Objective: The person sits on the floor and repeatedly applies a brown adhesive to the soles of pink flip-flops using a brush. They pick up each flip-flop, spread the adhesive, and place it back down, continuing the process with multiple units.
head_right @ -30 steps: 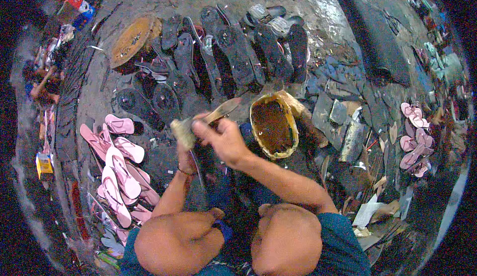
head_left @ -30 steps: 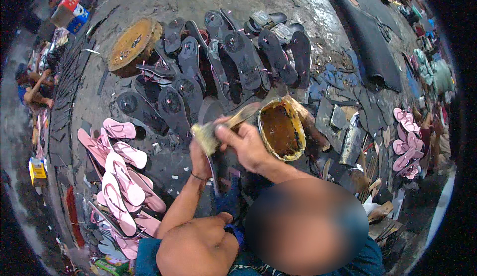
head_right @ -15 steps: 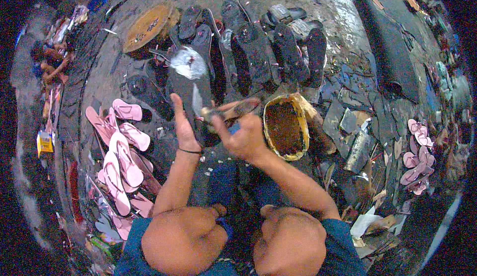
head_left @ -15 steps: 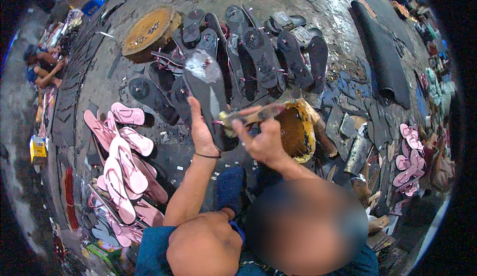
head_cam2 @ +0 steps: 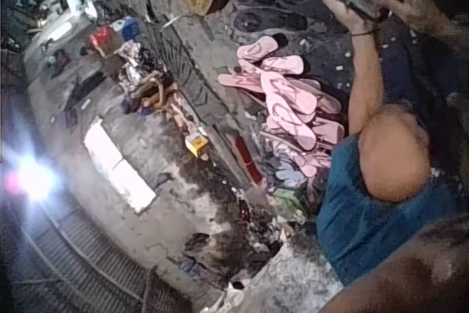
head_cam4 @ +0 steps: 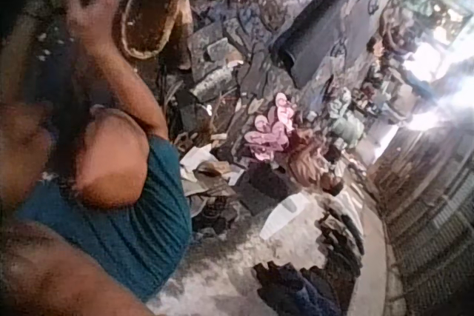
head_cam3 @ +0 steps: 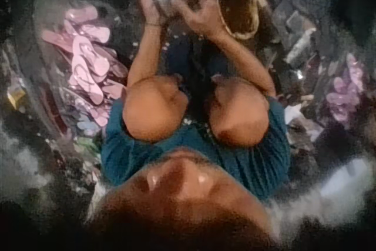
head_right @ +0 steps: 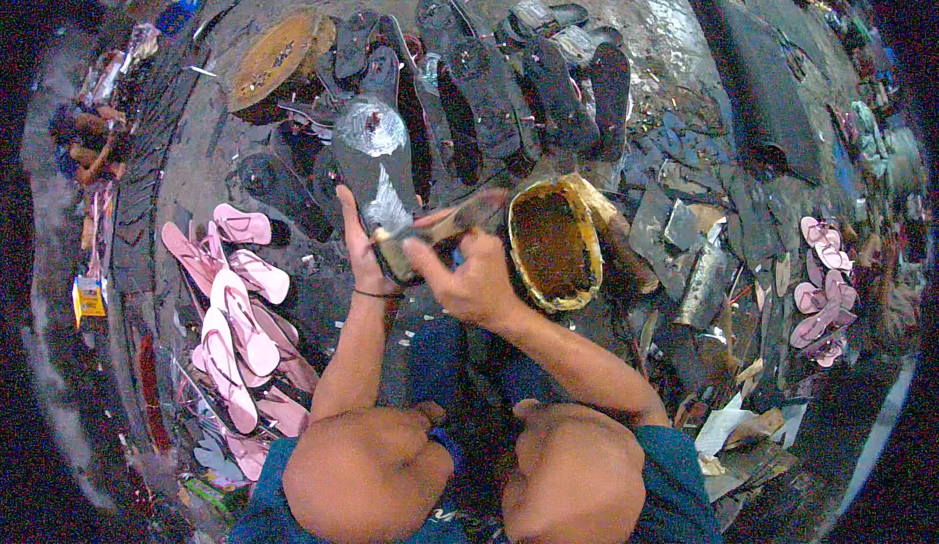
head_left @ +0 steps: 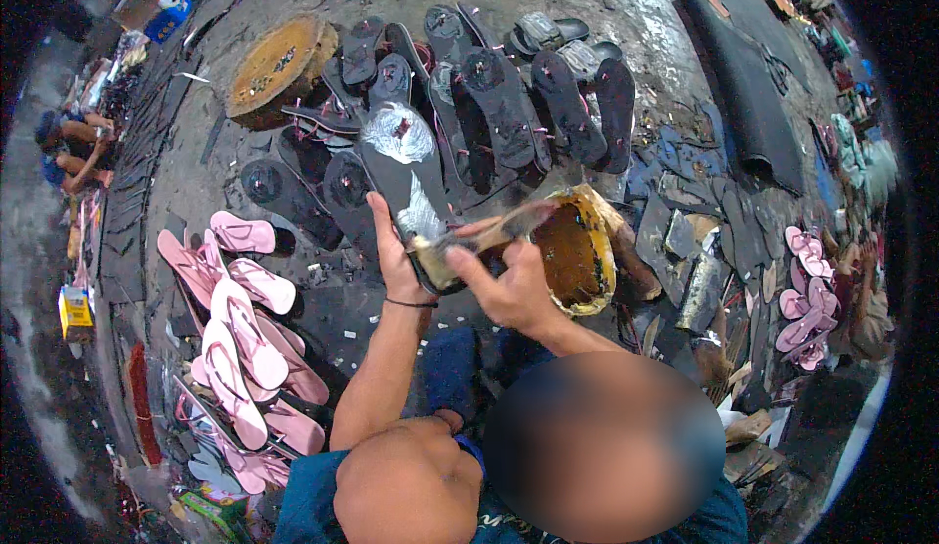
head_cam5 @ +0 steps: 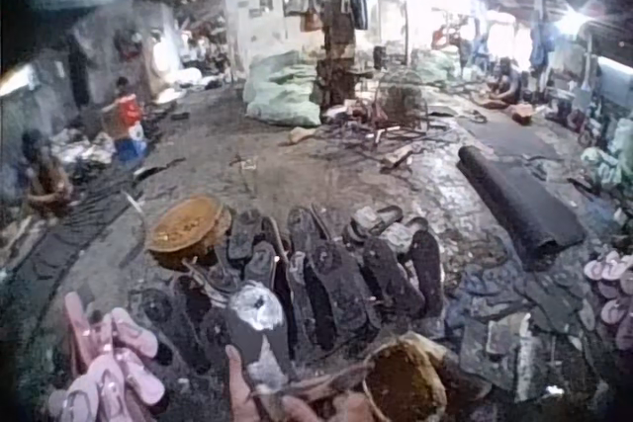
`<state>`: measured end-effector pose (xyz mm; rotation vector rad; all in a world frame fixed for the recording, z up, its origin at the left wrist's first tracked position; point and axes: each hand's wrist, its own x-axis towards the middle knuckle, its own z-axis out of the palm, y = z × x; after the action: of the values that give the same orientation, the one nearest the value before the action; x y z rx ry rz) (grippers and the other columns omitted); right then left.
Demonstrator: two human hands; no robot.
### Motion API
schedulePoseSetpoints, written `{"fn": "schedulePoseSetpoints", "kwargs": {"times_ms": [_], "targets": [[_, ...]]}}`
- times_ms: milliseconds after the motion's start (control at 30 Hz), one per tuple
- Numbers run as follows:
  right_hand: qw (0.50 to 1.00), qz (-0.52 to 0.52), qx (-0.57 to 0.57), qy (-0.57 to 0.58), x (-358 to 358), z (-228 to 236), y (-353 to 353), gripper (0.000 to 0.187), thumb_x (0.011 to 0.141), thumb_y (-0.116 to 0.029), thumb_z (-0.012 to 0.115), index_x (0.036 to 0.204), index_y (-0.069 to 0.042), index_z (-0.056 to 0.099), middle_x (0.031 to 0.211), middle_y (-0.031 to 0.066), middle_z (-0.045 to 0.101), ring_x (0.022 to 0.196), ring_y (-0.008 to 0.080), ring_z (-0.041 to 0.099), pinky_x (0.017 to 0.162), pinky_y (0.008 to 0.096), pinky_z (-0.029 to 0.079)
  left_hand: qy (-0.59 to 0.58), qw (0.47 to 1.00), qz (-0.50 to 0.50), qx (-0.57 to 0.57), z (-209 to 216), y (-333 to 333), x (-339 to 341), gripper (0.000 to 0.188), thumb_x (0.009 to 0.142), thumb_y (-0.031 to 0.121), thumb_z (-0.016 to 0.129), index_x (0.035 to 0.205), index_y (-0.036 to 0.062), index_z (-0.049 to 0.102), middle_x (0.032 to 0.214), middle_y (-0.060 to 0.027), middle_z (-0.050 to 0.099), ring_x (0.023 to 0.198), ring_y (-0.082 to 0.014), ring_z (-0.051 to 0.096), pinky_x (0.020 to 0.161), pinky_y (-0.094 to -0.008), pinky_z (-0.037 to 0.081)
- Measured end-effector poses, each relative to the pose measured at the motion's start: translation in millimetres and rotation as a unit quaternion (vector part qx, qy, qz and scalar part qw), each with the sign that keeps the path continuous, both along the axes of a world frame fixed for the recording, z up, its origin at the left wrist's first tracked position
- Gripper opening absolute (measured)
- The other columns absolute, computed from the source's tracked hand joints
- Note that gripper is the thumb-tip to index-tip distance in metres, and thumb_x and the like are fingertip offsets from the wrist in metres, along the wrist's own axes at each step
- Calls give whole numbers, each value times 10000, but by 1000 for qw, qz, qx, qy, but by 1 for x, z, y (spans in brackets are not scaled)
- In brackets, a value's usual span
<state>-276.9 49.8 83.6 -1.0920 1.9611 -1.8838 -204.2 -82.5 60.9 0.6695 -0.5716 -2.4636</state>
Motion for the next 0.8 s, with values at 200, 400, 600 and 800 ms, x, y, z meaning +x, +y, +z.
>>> {"fn": "schedulePoseSetpoints", "kwargs": {"times_ms": [200,400,600,800], "targets": [[983,-68,50,-164,-41,15,4,224,836,-190,747,976,-36,664,854,76,698,802,202,677,747,336,533,-34,997,62,-32,27,-9,3,666,895,672,480,1153,70,597,957,-81,676,734,-216,663,655,-343,569],[980,-121,161,-3,-56,-32,7,215,859,-212,705,955,-27,654,816,120,688,733,221,673,708,376,531,-23,995,99,12,35,0,-17,663,891,669,491,1161,71,591,961,-62,677,765,-222,664,686,-355,560],[992,56,27,-113,10,38,-9,187,829,-157,734,947,-31,664,907,98,695,913,165,646,870,308,478,-73,996,57,-19,-4,-6,3,651,904,649,493,1173,64,591,1025,-95,683,857,-240,666,819,-371,543],[993,-32,27,-112,-3,12,-3,234,849,-186,717,1002,-22,649,913,113,697,848,188,664,791,338,513,114,987,-113,26,-21,-16,13,594,911,630,505,1125,86,609,949,-45,662,786,-193,645,701,-353,537]]}}
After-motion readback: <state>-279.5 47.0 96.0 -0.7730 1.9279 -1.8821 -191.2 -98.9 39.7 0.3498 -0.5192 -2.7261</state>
